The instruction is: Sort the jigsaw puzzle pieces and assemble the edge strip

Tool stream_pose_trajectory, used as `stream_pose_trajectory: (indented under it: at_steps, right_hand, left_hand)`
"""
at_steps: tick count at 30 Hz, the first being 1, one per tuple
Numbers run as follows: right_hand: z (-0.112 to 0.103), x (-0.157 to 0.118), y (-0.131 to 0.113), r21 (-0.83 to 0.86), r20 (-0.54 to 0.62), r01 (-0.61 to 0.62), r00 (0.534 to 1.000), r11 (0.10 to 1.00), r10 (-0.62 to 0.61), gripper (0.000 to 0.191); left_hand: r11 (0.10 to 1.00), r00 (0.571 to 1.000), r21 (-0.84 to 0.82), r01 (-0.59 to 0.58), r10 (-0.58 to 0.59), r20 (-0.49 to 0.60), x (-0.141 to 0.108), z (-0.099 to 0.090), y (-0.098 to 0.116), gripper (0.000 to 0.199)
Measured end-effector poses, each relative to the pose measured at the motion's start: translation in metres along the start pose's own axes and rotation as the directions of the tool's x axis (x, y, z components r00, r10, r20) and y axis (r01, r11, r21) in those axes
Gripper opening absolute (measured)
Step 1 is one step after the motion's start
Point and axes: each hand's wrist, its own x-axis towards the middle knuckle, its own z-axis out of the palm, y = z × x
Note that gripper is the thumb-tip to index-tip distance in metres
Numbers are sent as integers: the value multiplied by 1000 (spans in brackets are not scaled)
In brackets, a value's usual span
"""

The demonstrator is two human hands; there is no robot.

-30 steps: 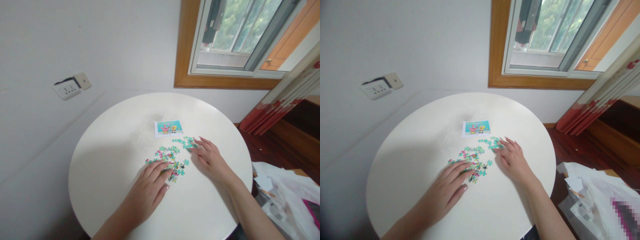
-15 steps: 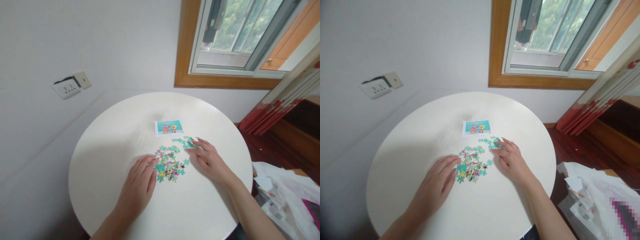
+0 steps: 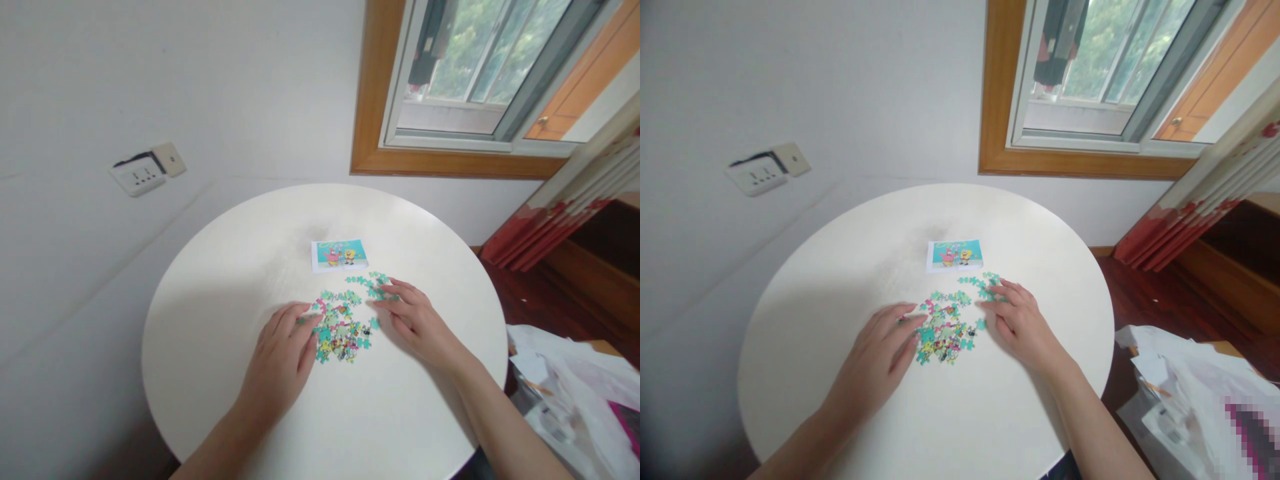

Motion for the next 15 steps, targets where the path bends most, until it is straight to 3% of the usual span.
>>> stream_pose_trajectory:
  at_steps: [9, 15]
  right_hand:
    - [-3, 1, -3, 14, 7, -6, 1000, 1000, 6, 50]
    - [-3, 1, -4, 23, -3, -13, 1000, 1000, 13, 48]
  left_hand:
    - [998, 998, 17, -64, 63, 29, 15, -13, -4, 31]
    - [999, 998, -13, -41, 41, 37, 18, -13, -13, 12]
